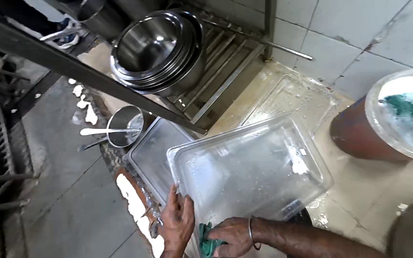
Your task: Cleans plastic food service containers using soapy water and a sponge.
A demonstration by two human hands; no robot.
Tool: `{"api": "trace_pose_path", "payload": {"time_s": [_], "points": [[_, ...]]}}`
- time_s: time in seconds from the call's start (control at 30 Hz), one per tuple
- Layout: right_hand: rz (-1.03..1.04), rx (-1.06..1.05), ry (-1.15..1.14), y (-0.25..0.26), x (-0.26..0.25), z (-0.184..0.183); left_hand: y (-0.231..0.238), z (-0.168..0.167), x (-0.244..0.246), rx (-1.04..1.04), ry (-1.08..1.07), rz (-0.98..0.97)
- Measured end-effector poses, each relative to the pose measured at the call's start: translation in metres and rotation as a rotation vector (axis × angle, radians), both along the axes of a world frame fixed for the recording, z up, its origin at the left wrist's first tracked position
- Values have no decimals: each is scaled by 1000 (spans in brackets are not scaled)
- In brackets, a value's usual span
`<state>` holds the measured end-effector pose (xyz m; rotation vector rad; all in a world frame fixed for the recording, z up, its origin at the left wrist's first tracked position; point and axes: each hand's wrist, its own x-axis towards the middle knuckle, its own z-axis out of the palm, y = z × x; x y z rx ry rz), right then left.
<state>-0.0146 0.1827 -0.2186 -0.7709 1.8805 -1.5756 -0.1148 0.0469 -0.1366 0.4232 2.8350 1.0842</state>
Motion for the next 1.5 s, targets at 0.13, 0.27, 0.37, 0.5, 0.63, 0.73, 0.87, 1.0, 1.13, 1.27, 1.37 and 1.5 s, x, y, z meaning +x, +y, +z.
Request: {"api": "trace_pose_path", "payload": {"time_s": [0.13,0.27,0.37,0.5,0.63,0.73,0.87,1.0,1.13,1.27,1.37,1.5], "points": [[50,166,9,20,4,15,4,-3,3,-17,-54,35],[-35,357,-110,84,32,-15,0,-1,-6,-2,-53,49],[-364,538,-235,138,78,-68,-3,5,-13,-6,-50,22],[-1037,802,-283,191,110,-115,-4,9,-11,-17,-134,35],[-1312,788,-140,177,70,-165,6,9,-8,4,-151,-5],[-1297,777,153,120,-5,-139,12,13,-9,5,-153,9],[-778,542,306,33,-60,-42,12,11,-9,7,-113,8],[-339,295,474,16,0,-41,-2,10,-12,-50,-36,-44],[-536,605,176,107,52,-93,-14,6,-9,-90,-121,-12],[-1120,871,-127,179,52,-155,-3,12,-8,-36,-145,1],[-1137,711,-55,120,26,-115,3,19,-9,-40,-140,-3],[-568,394,394,42,2,-47,3,31,-10,-11,-164,-42]]}}
